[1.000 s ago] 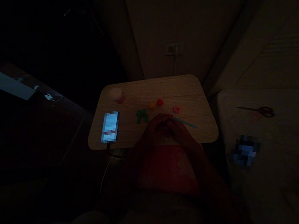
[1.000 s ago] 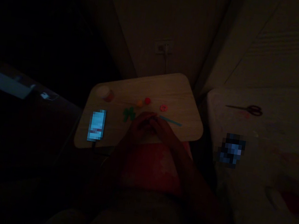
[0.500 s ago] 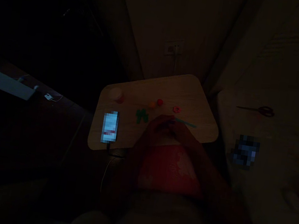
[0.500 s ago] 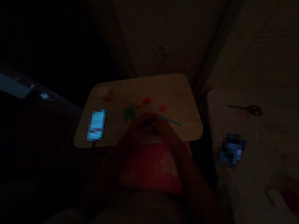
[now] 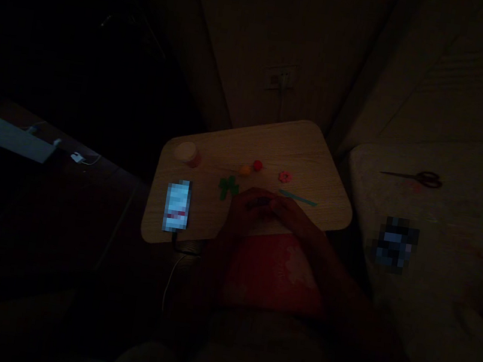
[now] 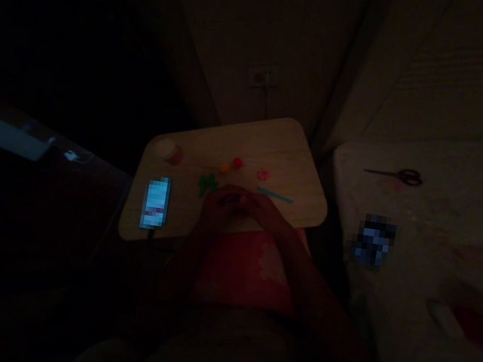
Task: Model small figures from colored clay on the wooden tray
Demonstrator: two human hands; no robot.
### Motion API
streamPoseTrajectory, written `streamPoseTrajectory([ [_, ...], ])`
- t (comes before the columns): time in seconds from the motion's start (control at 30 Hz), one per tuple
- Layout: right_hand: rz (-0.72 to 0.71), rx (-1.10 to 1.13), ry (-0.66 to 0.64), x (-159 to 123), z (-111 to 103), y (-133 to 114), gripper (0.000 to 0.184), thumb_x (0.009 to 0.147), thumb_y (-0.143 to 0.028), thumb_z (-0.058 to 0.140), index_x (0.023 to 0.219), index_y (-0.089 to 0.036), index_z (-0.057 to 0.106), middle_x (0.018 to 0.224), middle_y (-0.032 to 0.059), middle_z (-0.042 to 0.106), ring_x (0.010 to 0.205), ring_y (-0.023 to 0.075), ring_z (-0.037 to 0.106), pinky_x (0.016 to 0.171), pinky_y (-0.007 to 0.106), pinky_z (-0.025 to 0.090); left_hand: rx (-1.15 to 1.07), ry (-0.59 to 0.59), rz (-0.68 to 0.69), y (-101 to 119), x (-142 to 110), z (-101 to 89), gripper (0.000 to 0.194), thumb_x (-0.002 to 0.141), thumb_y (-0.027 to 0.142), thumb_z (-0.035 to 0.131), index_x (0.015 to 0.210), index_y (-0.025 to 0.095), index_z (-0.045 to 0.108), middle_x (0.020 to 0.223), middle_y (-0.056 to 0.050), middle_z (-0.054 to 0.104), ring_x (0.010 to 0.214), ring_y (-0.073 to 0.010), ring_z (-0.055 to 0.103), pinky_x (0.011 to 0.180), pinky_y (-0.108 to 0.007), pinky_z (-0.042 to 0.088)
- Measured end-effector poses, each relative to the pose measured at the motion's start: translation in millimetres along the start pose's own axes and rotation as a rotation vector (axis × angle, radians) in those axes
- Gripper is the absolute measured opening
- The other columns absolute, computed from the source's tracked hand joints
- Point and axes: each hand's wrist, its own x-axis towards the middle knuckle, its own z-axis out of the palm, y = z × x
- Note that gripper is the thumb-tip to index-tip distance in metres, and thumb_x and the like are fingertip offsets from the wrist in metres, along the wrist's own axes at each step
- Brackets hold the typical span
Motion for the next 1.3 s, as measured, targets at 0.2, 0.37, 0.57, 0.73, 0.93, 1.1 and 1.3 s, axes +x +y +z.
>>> streamPoseTrajectory([
  [0.2,0.016,-0.078,0.013,0.9,3.0,-0.9,0.053,0.090,-0.068,0.057,0.088,-0.018,0.074,0.079,0.0057,0.072,0.074,0.0199,0.065,0.072,0.032,0.051,0.102,0.026,0.083,2.2,-3.9,2.7,0.019,0.093,0.033,0.065,0.102,0.023,0.079,0.107,-0.007,0.079,0.101,-0.0223,0.072,0.096,-0.042,0.056],
  [0.37,0.031,-0.080,0.071,1.0,2.3,0.6,0.046,0.092,-0.061,0.058,0.090,-0.018,0.073,0.081,0.0058,0.072,0.075,0.0188,0.065,0.071,0.031,0.051,0.195,-0.041,0.140,2.8,-1.4,5.1,0.027,0.096,0.035,0.061,0.116,0.024,0.076,0.119,-0.008,0.077,0.111,-0.0232,0.070,0.102,-0.043,0.054],
  [0.57,0.022,-0.125,0.085,0.4,-0.2,3.3,0.044,0.093,-0.057,0.057,0.090,-0.016,0.073,0.083,0.0065,0.072,0.076,0.0197,0.064,0.073,0.031,0.051,0.244,-0.095,0.236,-2.0,-0.5,5.9,0.037,0.100,0.039,0.053,0.131,0.025,0.068,0.133,-0.011,0.070,0.123,-0.0239,0.064,0.108,-0.046,0.050],
  [0.73,-0.016,-0.220,0.077,3.3,0.8,3.0,0.043,0.092,-0.057,0.058,0.089,-0.018,0.075,0.084,0.0071,0.074,0.080,0.0221,0.065,0.078,0.033,0.051,0.198,-0.147,0.252,-0.3,-0.3,8.1,0.042,0.100,0.042,0.051,0.138,0.025,0.063,0.140,-0.012,0.064,0.130,-0.0253,0.060,0.112,-0.047,0.047],
  [0.93,-0.056,-0.184,0.120,2.2,-1.4,-3.9,0.042,0.094,-0.054,0.053,0.090,-0.020,0.076,0.088,0.0065,0.075,0.085,0.0230,0.066,0.084,0.035,0.051,0.062,-0.088,0.177,0.9,2.7,5.5,0.052,0.093,0.043,0.066,0.141,0.023,0.058,0.137,-0.015,0.064,0.122,-0.0264,0.063,0.106,-0.045,0.051],
  [1.1,0.017,-0.092,0.154,-3.0,-4.2,-2.3,0.042,0.090,-0.055,0.058,0.076,-0.018,0.070,0.073,0.0033,0.067,0.071,0.0180,0.059,0.068,0.030,0.048,0.021,-0.167,0.184,0.1,4.9,2.1,0.046,0.088,0.044,0.072,0.129,0.023,0.068,0.126,-0.014,0.069,0.120,-0.0278,0.064,0.106,-0.047,0.050],
  [1.3,0.061,0.018,0.117,-3.6,-7.9,-2.5,0.050,0.086,-0.065,0.061,0.072,-0.017,0.065,0.069,0.0016,0.062,0.066,0.0152,0.055,0.064,0.028,0.046,-0.058,-0.239,0.170,2.5,5.7,-1.5,0.048,0.091,0.041,0.069,0.136,0.026,0.065,0.135,-0.013,0.066,0.127,-0.0276,0.061,0.111,-0.047,0.046],
])
